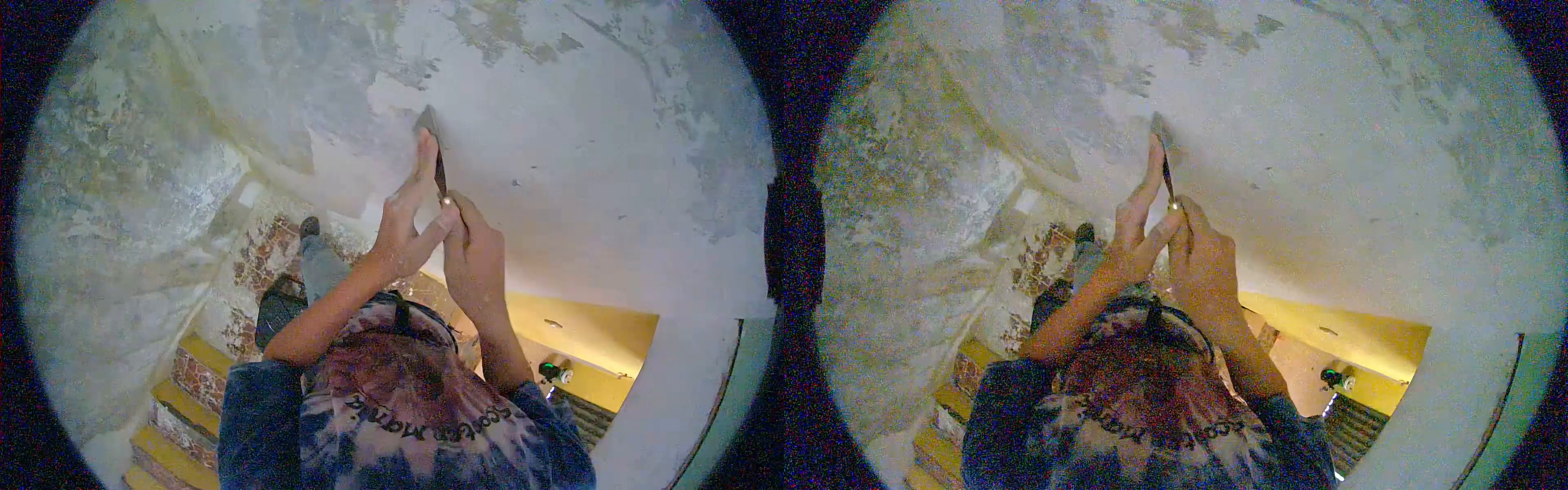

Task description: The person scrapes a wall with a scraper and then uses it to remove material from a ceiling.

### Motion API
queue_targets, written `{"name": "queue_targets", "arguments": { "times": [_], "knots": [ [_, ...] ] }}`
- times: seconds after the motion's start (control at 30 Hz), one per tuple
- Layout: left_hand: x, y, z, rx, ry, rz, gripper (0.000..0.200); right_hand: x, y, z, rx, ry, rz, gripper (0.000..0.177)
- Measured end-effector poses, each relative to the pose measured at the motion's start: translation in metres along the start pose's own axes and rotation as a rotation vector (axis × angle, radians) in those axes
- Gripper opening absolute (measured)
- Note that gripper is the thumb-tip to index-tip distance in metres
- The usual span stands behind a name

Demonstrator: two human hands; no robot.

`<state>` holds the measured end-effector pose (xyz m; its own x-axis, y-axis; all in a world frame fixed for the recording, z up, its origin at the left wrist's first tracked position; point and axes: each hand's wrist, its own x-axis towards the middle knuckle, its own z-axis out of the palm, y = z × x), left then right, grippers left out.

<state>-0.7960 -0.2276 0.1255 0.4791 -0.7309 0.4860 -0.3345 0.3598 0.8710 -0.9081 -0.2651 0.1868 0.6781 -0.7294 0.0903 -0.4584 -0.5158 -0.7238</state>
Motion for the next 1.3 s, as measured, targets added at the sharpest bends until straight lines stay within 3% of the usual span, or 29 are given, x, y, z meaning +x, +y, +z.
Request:
{"name": "queue_targets", "arguments": {
  "times": [0.4,0.47,0.77,0.87,1.07,1.13,1.3],
  "knots": [
    [-0.006,-0.006,-0.003,-0.004,0.025,0.027,0.075,0.004,-0.007,0.006,0.008,-0.031,0.076,0.031],
    [-0.005,-0.009,-0.003,-0.052,0.011,0.025,0.075,0.007,0.002,0.011,-0.002,0.026,-0.021,0.031],
    [-0.004,-0.02,-0.008,-0.013,0.094,-0.033,0.076,0.012,0.003,0.026,-0.072,-0.025,0.006,0.032],
    [-0.009,-0.021,-0.012,-0.108,0.019,-0.007,0.076,0.007,-0.003,0.015,-0.015,0.014,-0.071,0.031],
    [-0.003,-0.013,-0.007,-0.051,-0.02,0.002,0.08,0.009,-0.001,0.004,-0.026,-0.003,-0.039,0.032],
    [-0.001,-0.013,-0.001,0.034,0.056,-0.029,0.081,0.017,0.002,0.008,-0.07,-0.003,-0.023,0.031],
    [0.0,-0.014,-0.007,-0.042,0.054,0.025,0.082,0.01,-0.011,0.011,-0.07,-0.032,0.06,0.032]
  ]
}}
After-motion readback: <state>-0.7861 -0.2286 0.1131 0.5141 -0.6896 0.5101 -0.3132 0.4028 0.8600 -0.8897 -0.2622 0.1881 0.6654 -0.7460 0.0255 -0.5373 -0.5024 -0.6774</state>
